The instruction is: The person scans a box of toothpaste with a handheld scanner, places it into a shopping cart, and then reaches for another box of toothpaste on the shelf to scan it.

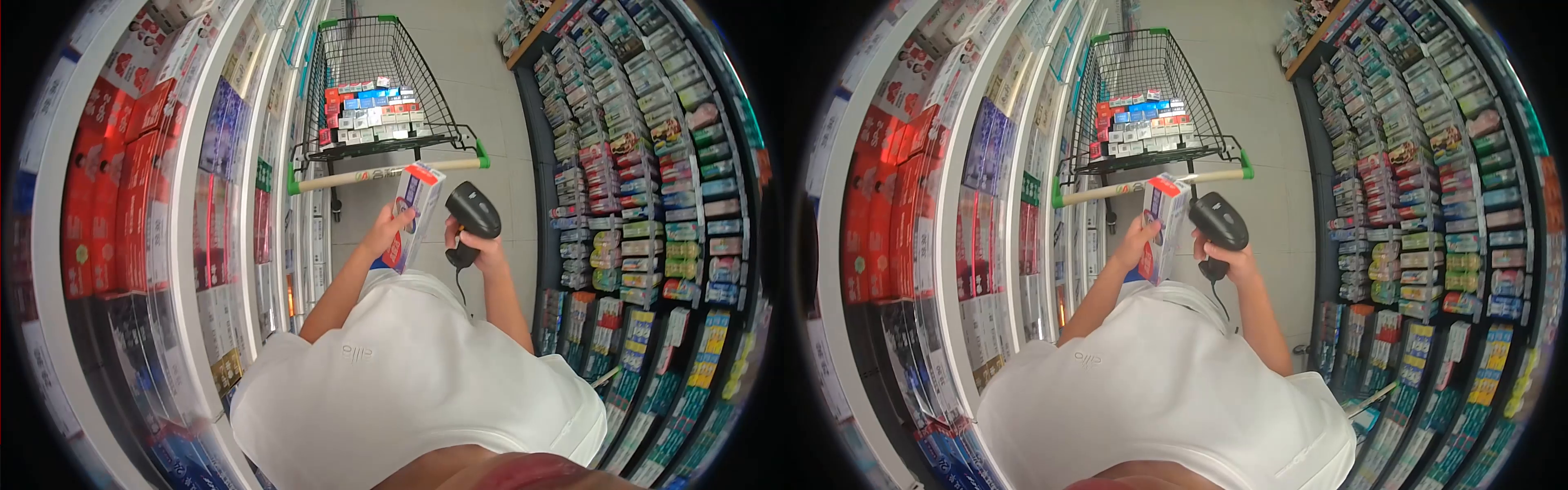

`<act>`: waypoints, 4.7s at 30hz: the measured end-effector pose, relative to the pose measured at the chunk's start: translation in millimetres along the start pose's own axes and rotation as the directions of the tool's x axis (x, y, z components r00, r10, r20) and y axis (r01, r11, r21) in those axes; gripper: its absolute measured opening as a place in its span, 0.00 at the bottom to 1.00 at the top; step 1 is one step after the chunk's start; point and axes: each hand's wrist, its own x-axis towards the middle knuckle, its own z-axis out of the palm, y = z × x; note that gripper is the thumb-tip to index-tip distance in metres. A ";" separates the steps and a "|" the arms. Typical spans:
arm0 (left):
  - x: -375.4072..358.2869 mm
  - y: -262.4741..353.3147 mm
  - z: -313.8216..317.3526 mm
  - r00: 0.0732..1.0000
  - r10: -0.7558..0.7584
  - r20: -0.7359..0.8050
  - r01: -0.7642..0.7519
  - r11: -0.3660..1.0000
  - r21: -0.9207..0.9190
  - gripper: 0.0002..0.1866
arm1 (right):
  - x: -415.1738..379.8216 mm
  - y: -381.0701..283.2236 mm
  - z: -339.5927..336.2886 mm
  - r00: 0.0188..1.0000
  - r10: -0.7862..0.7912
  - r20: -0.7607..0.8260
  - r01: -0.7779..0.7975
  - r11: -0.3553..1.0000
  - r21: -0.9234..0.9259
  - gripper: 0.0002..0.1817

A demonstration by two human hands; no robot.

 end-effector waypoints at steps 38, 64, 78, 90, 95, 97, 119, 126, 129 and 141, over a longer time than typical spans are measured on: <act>445.4 -46.9 236.4 0.924 -0.171 -0.342 0.103 0.973 -0.208 0.19 | 243.0 -193.6 -431.0 0.979 0.150 0.135 -0.160 0.985 0.069 0.17; 555.4 27.0 -35.9 0.394 0.176 -0.902 -0.627 0.769 -0.124 0.18 | 531.5 -197.4 -427.3 0.911 0.392 0.129 -0.370 0.915 -0.162 0.15; 520.1 67.6 -80.6 -0.110 0.434 -0.894 0.369 0.853 0.368 0.31 | 680.6 -154.5 -272.9 0.601 0.640 0.478 -0.370 0.753 -0.544 0.13; 539.9 61.1 -94.2 -0.411 0.145 -0.900 0.342 0.940 -0.004 0.34 | 799.8 -127.7 -206.2 0.272 0.704 0.656 -0.284 0.710 -0.644 0.12; 551.6 55.9 -104.4 -0.606 0.174 -0.776 0.318 0.947 -0.035 0.31 | 850.3 -127.3 -196.2 0.275 0.698 0.662 -0.279 0.716 -0.639 0.13; 550.1 61.7 -106.2 -0.606 0.138 -0.784 0.352 0.930 -0.108 0.31 | 865.1 -122.4 -196.7 0.278 0.683 0.676 -0.280 0.730 -0.623 0.11; 539.4 69.1 -64.5 0.331 0.304 -0.893 0.774 0.454 0.441 0.23 | 868.5 -97.6 -196.4 0.121 0.758 0.641 -0.220 0.650 -0.728 0.11; 537.2 58.2 -77.8 0.365 0.258 -0.895 0.769 0.459 0.446 0.25 | 858.4 -99.7 -199.8 0.125 0.743 0.658 -0.184 0.669 -0.721 0.12; 538.2 58.5 -83.1 0.367 0.216 -0.905 0.780 0.458 0.426 0.22 | 854.2 -105.6 -202.5 0.158 0.743 0.650 -0.167 0.669 -0.724 0.11; 508.2 1.6 -107.9 -0.095 0.174 -0.980 -0.058 0.982 0.180 0.22 | 853.7 -107.1 -211.0 0.229 0.750 0.620 -0.224 0.661 -0.716 0.12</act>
